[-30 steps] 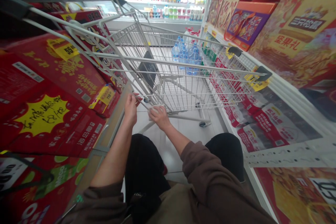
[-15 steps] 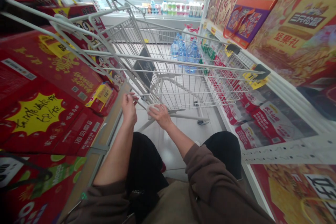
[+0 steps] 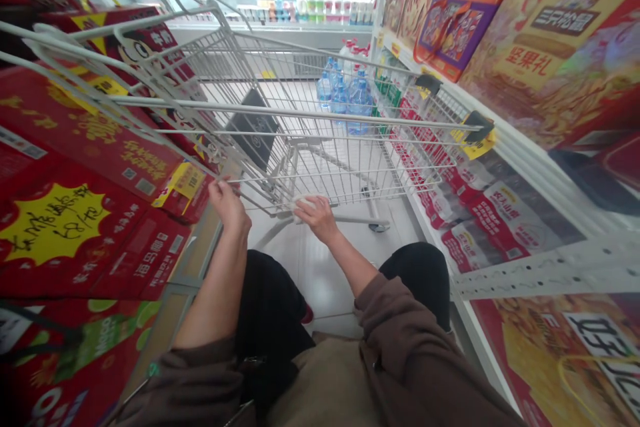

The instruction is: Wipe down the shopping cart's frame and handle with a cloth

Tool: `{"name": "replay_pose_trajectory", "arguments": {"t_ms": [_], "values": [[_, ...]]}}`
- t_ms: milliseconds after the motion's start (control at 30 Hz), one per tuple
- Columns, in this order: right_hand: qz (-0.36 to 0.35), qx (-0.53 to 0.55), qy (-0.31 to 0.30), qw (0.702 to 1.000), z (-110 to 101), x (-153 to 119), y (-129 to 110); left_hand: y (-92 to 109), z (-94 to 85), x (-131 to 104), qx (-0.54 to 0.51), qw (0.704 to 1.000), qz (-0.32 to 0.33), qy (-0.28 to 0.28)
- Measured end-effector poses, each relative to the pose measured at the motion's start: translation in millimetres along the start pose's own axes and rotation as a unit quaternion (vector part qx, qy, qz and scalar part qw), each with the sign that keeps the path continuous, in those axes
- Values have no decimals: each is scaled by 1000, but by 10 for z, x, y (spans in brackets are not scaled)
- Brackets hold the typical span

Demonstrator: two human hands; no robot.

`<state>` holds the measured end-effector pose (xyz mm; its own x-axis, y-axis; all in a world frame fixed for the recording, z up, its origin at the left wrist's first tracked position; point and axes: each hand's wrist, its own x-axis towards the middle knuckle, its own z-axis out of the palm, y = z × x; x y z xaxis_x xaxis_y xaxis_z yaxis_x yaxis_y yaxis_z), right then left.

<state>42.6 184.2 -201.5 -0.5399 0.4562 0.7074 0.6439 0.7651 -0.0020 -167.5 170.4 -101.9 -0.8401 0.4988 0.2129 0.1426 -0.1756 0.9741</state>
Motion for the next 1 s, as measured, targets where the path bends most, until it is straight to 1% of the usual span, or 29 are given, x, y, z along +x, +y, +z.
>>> {"name": "replay_pose_trajectory", "arguments": {"t_ms": [33, 67, 100, 133, 167, 233, 300, 333, 367, 433, 500, 567, 633, 700, 767, 833, 867, 900, 967, 1000], "values": [[0, 2, 3, 1000, -30, 23, -14, 42, 15, -80, 19, 999, 27, 31], [2, 7, 6, 1000, -61, 86, -28, 91, 35, -176, 42, 994, 69, 69], [5, 13, 9, 1000, -87, 175, -37, 146, 62, -279, 71, 985, 127, 89], [7, 18, 9, 1000, -105, 276, -37, 203, 94, -382, 88, 975, 183, 88], [10, 22, 10, 1000, -113, 367, -26, 259, 130, -477, 97, 965, 237, 55], [16, 20, 13, 1000, -101, 455, 28, 354, 209, -620, 106, 942, 313, -58], [29, 9, 13, 999, -65, 361, 101, 404, 290, -692, 118, 915, 344, -172], [35, 2, 9, 999, -47, 254, 136, 410, 326, -708, 127, 905, 347, -211], [40, -4, 2, 999, -31, 125, 167, 403, 359, -715, 137, 898, 343, -237], [50, -13, -10, 999, -16, -119, 206, 362, 413, -723, 156, 894, 327, -264], [63, -16, -3, 998, -26, -240, 220, 301, 450, -739, 172, 894, 304, -280], [79, -11, 17, 997, -55, -192, 223, 242, 476, -767, 187, 894, 281, -295], [87, -1, 32, 996, -92, -42, 241, 201, 489, -793, 194, 892, 269, -306], [84, 6, 32, 996, -136, 79, 296, 184, 485, -802, 195, 892, 269, -306], [63, 10, 20, 998, -187, 75, 395, 187, 467, -789, 199, 891, 272, -305], [52, 9, 23, 998, -235, -53, 516, 200, 445, -768, 202, 887, 276, -311], [65, 6, 41, 997, -251, -137, 570, 206, 437, -763, 202, 884, 277, -317], [93, 0, 71, 993, -255, -216, 608, 211, 436, -767, 201, 882, 278, -322], [176, -11, 138, 975, -221, -314, 617, 213, 458, -816, 197, 883, 276, -324], [213, -12, 161, 964, -182, -326, 585, 210, 482, -861, 196, 886, 276, -316]]}}
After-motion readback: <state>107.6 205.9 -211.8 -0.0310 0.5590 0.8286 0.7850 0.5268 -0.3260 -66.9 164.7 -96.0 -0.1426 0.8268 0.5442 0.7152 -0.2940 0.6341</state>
